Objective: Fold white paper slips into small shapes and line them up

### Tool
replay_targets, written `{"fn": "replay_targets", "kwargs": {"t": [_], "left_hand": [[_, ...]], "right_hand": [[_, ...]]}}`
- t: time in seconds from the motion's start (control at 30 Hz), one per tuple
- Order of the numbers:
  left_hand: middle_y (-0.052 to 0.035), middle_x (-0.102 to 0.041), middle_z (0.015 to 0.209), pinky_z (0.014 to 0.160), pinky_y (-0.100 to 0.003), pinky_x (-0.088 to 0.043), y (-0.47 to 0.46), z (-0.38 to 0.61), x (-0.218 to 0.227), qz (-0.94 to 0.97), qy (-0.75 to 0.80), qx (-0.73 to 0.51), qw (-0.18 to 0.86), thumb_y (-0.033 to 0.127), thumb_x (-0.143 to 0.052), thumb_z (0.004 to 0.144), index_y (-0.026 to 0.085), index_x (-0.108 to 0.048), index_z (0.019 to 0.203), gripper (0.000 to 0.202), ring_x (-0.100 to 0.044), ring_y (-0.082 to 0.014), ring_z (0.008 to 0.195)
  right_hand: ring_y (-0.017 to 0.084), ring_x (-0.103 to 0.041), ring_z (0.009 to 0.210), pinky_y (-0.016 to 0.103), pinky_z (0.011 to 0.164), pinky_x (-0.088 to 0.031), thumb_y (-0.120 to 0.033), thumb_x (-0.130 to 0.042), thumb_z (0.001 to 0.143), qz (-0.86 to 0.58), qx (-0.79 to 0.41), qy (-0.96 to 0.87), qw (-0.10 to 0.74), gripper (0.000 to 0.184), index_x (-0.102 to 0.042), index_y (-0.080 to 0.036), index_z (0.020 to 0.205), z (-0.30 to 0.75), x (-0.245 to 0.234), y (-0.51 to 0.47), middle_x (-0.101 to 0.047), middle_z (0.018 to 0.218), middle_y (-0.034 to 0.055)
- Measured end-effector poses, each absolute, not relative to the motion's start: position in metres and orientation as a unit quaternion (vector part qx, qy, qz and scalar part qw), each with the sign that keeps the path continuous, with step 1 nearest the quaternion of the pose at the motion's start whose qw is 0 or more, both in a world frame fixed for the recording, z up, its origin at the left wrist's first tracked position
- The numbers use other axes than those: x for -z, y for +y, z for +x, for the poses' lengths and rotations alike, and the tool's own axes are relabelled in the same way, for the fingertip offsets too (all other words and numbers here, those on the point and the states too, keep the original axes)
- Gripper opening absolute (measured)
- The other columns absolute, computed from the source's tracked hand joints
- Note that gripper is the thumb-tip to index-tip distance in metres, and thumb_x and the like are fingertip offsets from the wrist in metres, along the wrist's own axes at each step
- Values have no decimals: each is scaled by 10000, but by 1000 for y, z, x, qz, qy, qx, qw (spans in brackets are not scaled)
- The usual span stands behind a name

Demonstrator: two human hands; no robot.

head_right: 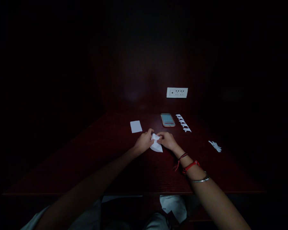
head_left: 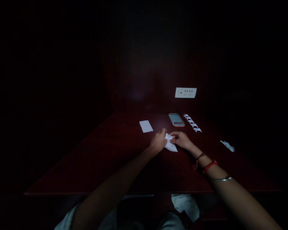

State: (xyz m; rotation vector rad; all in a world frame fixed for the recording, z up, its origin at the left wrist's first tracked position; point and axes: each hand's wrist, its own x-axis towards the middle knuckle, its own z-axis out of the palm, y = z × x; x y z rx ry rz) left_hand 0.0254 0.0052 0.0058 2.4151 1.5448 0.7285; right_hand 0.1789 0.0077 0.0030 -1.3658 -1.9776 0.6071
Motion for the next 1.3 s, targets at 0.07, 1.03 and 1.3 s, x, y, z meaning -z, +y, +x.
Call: {"fn": "replay_targets", "kwargs": {"t": [0.07,1.03,1.3], "left_hand": [[-49,-535,848,607,-214,-387,5,24,-6,812,517,-252,96,178,-485,693,189,-367,1027,354,-524,-143,724],[40,-487,562,344,-119,-334,5,16,-8,783,487,-277,272,73,-329,721,175,-417,846,184,-483,-53,393],[30,-476,668,378,-105,-392,4,17,-11,728,485,-318,365,13,-374,674,158,-407,749,166,-543,-47,471]], "right_hand": [[88,-509,566,184,558,-384,-210,-550,574,-524,-232,-753,323,267,-592,-174,836,179,-3,8,-578,622,-21],[92,-518,512,175,466,-367,-147,-495,571,-479,-369,-691,397,143,-555,-146,700,174,0,10,-595,567,-6],[75,-486,490,158,429,-329,-160,-508,573,-464,-386,-690,398,172,-589,-133,723,173,-5,8,-590,582,-5]]}}
